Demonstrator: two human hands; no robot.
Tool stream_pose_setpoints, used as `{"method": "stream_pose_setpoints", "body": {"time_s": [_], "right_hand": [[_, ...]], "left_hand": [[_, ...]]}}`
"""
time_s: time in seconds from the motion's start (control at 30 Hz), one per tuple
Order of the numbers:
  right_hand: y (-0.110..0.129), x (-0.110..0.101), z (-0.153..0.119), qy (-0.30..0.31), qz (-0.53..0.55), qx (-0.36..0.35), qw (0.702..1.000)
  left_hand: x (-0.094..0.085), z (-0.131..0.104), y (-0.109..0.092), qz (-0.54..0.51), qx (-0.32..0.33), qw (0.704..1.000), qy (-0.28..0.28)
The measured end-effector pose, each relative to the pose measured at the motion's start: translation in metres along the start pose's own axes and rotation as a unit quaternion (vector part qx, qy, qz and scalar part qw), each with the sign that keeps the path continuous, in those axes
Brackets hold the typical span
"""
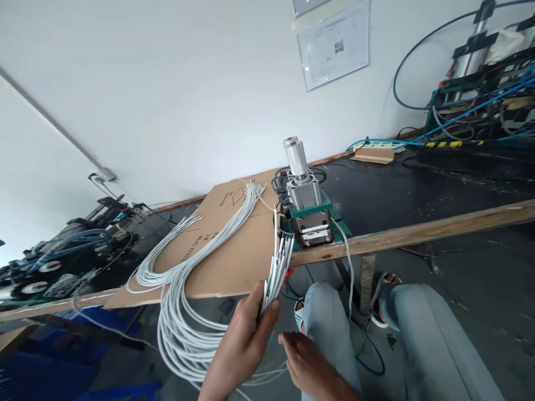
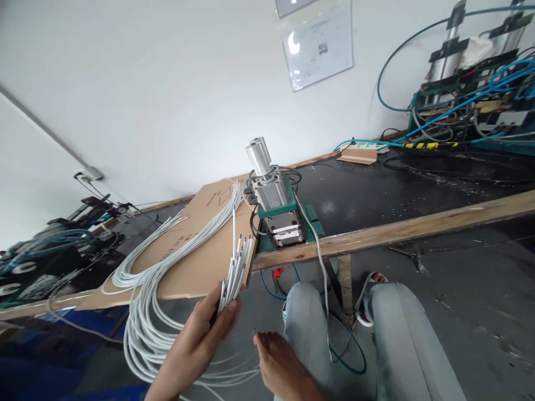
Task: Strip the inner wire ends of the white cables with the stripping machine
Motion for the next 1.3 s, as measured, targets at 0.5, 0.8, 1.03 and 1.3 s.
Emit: {"method": "stream_pose_setpoints", "body": {"time_s": [0.5, 0.8, 1.03, 1.3], "right_hand": [[0.047, -0.177, 0.113, -0.209, 0.493, 0.124, 0.835], [0.070, -0.151, 0.084, -0.024, 0.519, 0.153, 0.840], [0.075, -0.136, 0.083, -0.004, 0.536, 0.149, 0.831], [0.074, -0.143, 0.085, -0.034, 0.442, 0.118, 0.889]], "left_hand": [[0.011, 0.005, -0.001, 0.005, 0.003, 0.999, 0.043], [0.003, 0.007, -0.010, -0.042, -0.040, 0.992, -0.114], [-0.001, 0.009, -0.011, -0.054, -0.035, 0.997, -0.035], [-0.001, 0.011, -0.013, -0.029, -0.031, 0.999, -0.024]]}}
Point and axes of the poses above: each hand's wrist, its own z-axis towards the middle knuckle, its own x-axis out of the palm, y = z × x, the point moved 3 cm from there along z, towards the middle knuckle, and after that the axes turned 10 degrees about z, right-handed, at the moved point
